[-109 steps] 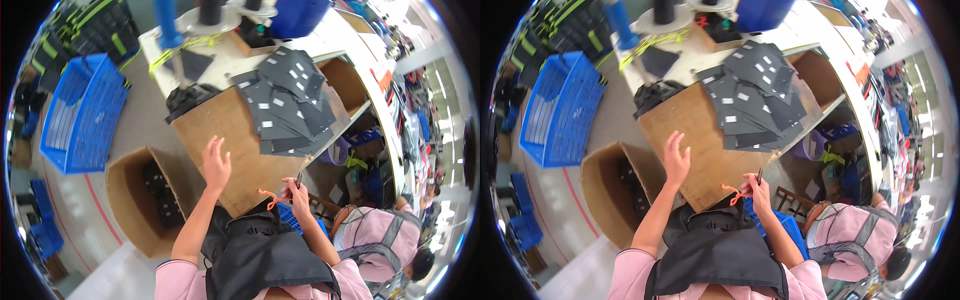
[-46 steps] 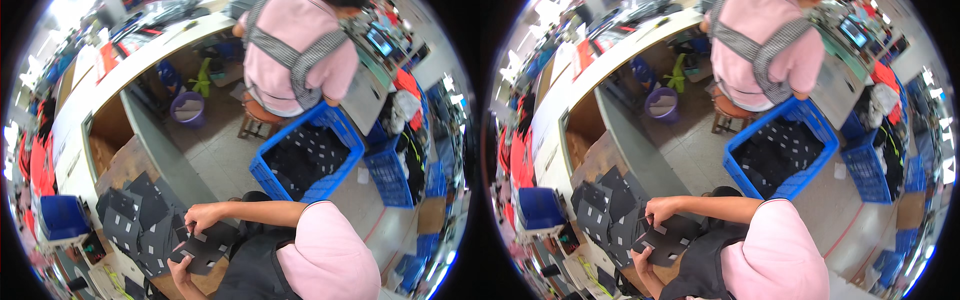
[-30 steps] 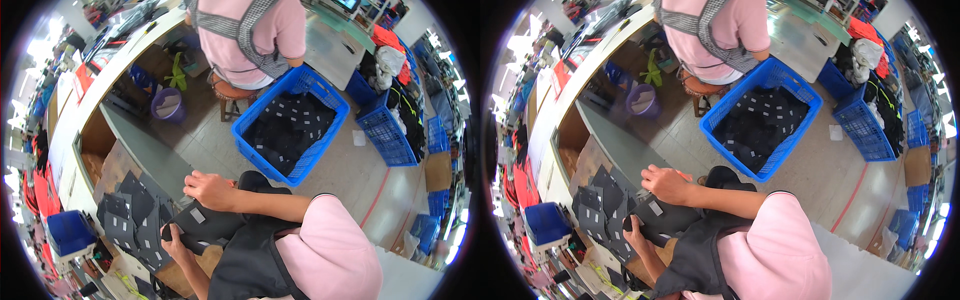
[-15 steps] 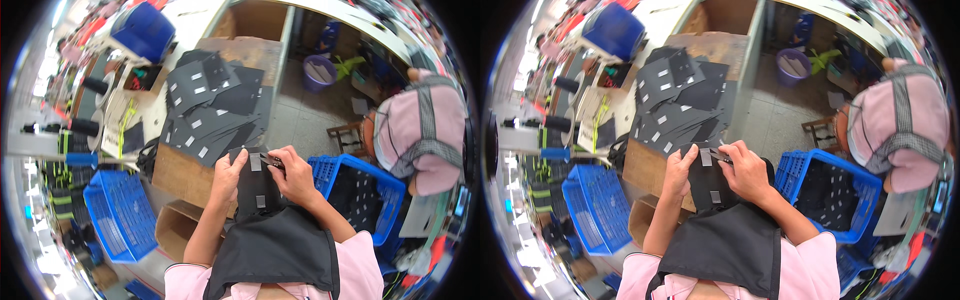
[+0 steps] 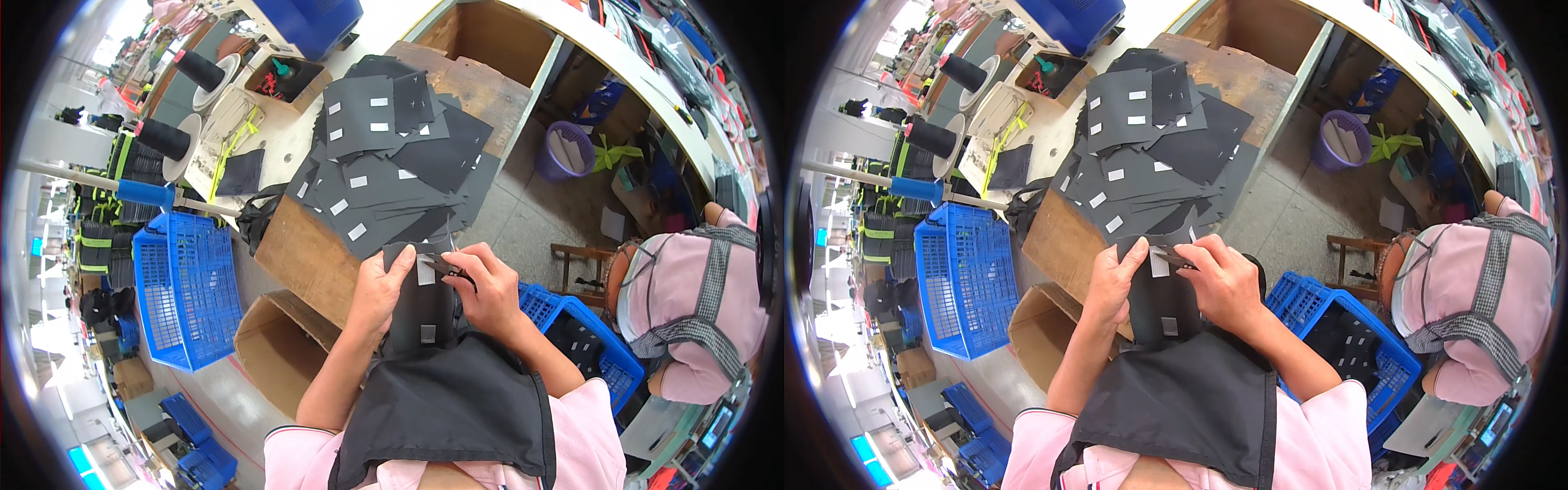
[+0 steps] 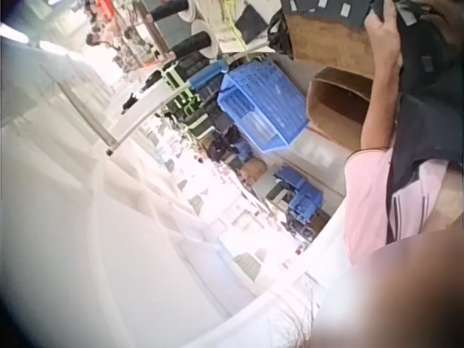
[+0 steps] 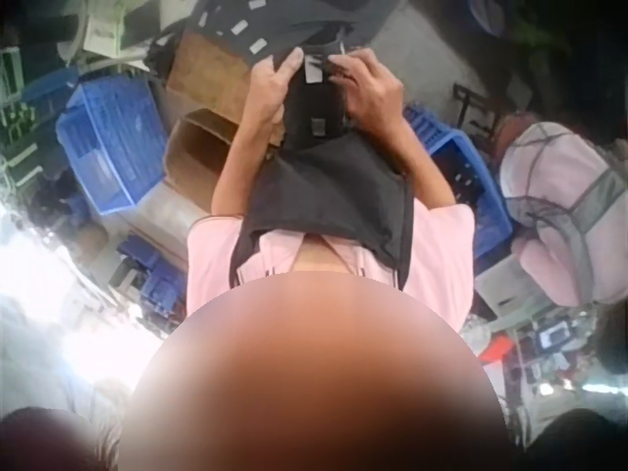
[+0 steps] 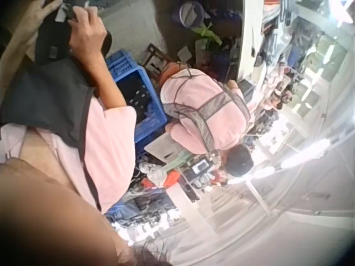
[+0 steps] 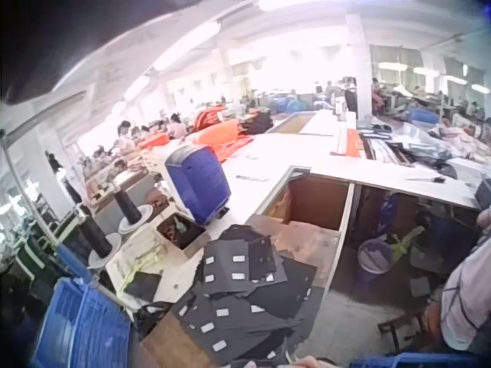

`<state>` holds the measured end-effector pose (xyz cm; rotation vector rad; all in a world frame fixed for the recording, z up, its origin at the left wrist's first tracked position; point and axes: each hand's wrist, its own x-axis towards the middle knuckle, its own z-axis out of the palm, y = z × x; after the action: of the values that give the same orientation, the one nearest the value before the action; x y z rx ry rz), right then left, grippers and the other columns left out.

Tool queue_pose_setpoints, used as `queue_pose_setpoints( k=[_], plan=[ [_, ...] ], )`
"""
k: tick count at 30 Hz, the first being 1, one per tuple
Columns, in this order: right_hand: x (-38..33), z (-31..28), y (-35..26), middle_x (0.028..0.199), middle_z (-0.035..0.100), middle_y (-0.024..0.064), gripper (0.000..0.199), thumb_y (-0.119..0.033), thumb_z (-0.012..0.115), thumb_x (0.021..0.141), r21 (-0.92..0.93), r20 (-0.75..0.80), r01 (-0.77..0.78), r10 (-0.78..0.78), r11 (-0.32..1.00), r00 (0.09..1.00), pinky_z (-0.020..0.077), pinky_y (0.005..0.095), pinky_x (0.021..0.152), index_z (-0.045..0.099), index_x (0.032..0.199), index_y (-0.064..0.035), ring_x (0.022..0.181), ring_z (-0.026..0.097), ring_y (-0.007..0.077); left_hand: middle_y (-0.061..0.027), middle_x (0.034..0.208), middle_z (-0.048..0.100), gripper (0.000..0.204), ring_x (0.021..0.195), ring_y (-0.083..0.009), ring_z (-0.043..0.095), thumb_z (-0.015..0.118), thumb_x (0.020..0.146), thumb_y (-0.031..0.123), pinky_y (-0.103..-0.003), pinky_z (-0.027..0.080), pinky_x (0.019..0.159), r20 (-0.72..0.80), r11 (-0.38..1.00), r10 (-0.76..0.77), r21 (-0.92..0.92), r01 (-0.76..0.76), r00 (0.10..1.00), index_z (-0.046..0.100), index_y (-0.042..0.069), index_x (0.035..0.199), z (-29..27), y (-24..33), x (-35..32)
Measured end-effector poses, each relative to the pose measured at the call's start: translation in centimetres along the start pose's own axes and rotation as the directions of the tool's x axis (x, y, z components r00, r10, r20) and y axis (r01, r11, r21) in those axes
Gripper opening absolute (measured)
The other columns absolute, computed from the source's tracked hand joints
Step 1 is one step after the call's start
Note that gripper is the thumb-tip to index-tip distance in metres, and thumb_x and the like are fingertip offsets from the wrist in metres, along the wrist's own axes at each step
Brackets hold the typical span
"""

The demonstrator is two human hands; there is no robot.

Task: The person is inspecting and trimming small fabric components (possibly for a garment or bag) using snips at a manufacturing workbench.

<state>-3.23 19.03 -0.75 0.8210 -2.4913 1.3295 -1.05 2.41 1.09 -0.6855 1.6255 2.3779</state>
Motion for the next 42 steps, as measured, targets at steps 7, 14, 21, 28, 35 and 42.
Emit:
queue_pose_setpoints(
  k=[7,14,21,28,35,42],
  plan=[
    [0.5,1.2,0.3,0.082,0.06,0.0119,0.031,0.003,0.069,0.067,0.03,-0.076,0.0,0.002,1.0,0.997,0.0495,0.0322,0.056,0.062,0.097,-0.0038,0.066,0.06,0.0254,-0.0015,0.086,0.061,0.022,0.076,-0.0075,0.053,0.055,0.093,0.021,-0.023,0.044,0.069,-0.017,1.0,-0.003,0.002,0.003,1.0,0.061,0.0,0.093,-1.0,-0.1,0.8],
    [1.7,1.1,0.9,0.079,0.058,0.006,0.024,-0.01,0.068,0.07,-0.012,-0.099,0.035,-0.036,0.999,0.994,0.0473,0.0334,0.053,0.063,0.094,-0.0111,0.061,0.057,0.0238,-0.0035,0.088,0.062,0.016,0.078,-0.01,0.056,0.056,0.09,0.011,-0.024,0.045,0.069,-0.125,0.995,0.075,0.07,-0.067,0.989,0.061,-0.003,0.098,-0.7,-0.1,1.4],
    [0.4,-0.7,1.8,0.087,0.054,0.0057,0.031,-0.01,0.067,0.074,0.152,-0.078,-0.22,0.234,0.964,0.969,0.0483,0.0357,0.06,0.058,0.103,-0.0093,0.069,0.059,0.0266,-0.0011,0.08,0.059,0.015,0.071,-0.0085,0.052,0.056,0.091,0.013,-0.022,0.043,0.065,0.11,0.984,0.058,0.163,-0.076,0.992,0.06,-0.001,0.09,0.5,-0.6,2.4],
    [0.1,-2.8,2.3,0.081,0.054,0.0099,0.019,-0.019,0.067,0.079,0.236,0.169,-0.338,0.304,0.911,0.937,0.0439,0.0368,0.064,0.058,0.089,-0.0055,0.073,0.056,0.0283,0.0033,0.074,0.052,0.016,0.068,-0.0068,0.046,0.051,0.094,0.014,-0.02,0.04,0.064,0.273,0.84,0.185,0.454,-0.296,0.944,0.055,0.001,0.086,1.6,-1.5,2.8],
    [0.6,-0.6,3.1,0.081,0.057,0.0083,0.017,-0.012,0.068,0.08,0.508,0.057,-0.377,0.407,0.774,0.912,0.0451,0.031,0.072,0.059,0.089,-0.0004,0.078,0.056,0.0177,-0.0039,0.093,0.058,0.025,0.086,-0.0116,0.056,0.057,0.088,0.014,-0.025,0.045,0.077,0.271,0.993,-0.036,0.121,0.003,0.962,0.053,0.0,0.108,2.6,0.1,2.0],
    [-0.6,-1.4,0.9,0.087,0.056,0.0088,0.033,-0.009,0.069,0.071,0.003,-0.171,-0.122,0.12,0.993,0.978,0.0454,0.0352,0.055,0.057,0.101,-0.0085,0.062,0.057,0.0266,-0.0076,0.096,0.06,0.032,0.084,-0.0125,0.059,0.065,0.077,0.004,-0.025,0.05,0.074,0.247,0.994,-0.112,0.029,0.108,0.963,0.054,-0.001,0.106,1.1,0.7,2.0]
  ],
)
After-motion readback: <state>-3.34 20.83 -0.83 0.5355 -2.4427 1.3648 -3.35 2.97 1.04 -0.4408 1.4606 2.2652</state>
